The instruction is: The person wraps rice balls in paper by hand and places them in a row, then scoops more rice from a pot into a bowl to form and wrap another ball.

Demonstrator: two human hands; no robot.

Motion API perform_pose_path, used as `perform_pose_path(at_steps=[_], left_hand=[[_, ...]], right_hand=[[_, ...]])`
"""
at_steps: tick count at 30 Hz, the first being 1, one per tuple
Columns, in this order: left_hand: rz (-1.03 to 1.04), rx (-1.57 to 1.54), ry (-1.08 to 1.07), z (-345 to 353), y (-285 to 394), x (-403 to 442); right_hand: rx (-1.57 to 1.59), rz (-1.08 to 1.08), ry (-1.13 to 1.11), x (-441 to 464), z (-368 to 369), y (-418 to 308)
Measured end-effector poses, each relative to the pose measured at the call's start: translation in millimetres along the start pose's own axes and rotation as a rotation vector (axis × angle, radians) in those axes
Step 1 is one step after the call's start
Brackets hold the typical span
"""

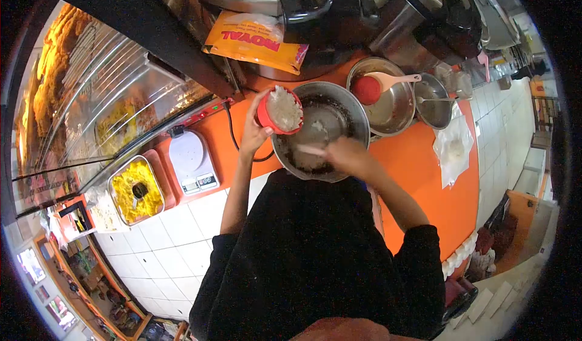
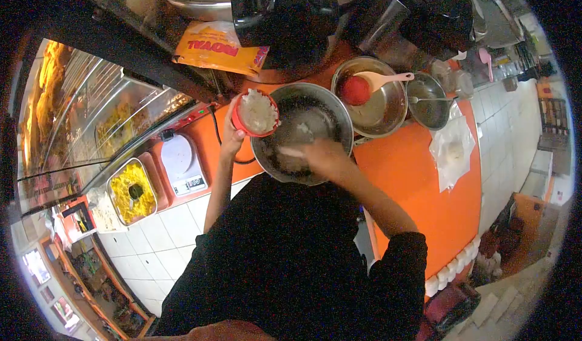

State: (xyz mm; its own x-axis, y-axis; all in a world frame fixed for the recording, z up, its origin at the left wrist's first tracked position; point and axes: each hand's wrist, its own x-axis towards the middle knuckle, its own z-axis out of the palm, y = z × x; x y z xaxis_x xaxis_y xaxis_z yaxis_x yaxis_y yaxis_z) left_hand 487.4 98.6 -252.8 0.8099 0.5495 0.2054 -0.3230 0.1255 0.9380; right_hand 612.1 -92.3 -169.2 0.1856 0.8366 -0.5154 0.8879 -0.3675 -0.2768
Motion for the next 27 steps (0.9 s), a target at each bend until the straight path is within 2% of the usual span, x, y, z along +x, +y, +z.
perform_pose_path(at_steps=[2, 5, 6, 8, 9, 11, 13, 15, 17, 20, 22, 23, 25, 27], left_hand=[[-0.013, -0.021, 0.062, -0.8, -9.4, -6.7], [-0.141, -0.189, 0.212, -4.0, -29.0, -20.3], [-0.197, -0.270, 0.275, -4.7, -35.1, -21.5], [-0.182, -0.310, 0.456, -1.9, -45.0, -26.1], [-0.177, -0.329, 0.550, 1.6, -48.3, -29.3], [-0.150, -0.383, 0.535, 17.2, -41.5, -30.6], [-0.093, -0.409, 0.519, 28.0, -39.9, -26.7], [-0.066, -0.396, 0.529, 30.5, -43.1, -23.9], [-0.064, -0.372, 0.545, 31.1, -44.3, -21.9], [-0.007, -0.406, 0.442, 28.0, -46.5, -21.8], [-0.074, -0.397, 0.368, 22.3, -31.5, -25.8], [-0.105, -0.393, 0.329, 18.4, -23.1, -24.6], [-0.027, -0.356, 0.245, 11.8, -12.6, -21.2], [0.019, -0.255, 0.167, 6.2, 2.6, -17.4]], right_hand=[[0.003, 0.140, 0.137, 10.4, -7.5, 16.2], [-0.122, 0.219, 0.113, 41.8, 13.7, 25.9], [-0.036, 0.187, 0.138, 37.2, 13.9, 20.4], [0.138, 0.115, 0.176, 14.6, 23.1, 0.5], [0.091, -0.056, 0.255, 5.3, 34.9, 3.8], [0.089, -0.157, -0.015, 19.8, 45.8, 23.5], [0.317, -0.134, -0.293, 34.9, 35.0, 35.2], [0.767, 0.023, -0.567, 46.3, 15.9, 44.7], [0.880, 0.020, -0.578, 58.0, 23.3, 56.9], [0.962, -0.001, -0.536, 58.7, 18.9, 60.7], [1.030, 0.014, -0.522, 52.7, 17.7, 67.9], [1.012, 0.003, -0.504, 47.4, 13.6, 74.0], [0.977, -0.018, -0.472, 29.0, -1.0, 84.1], [1.093, 0.129, -0.355, -4.1, -25.2, 84.0]])
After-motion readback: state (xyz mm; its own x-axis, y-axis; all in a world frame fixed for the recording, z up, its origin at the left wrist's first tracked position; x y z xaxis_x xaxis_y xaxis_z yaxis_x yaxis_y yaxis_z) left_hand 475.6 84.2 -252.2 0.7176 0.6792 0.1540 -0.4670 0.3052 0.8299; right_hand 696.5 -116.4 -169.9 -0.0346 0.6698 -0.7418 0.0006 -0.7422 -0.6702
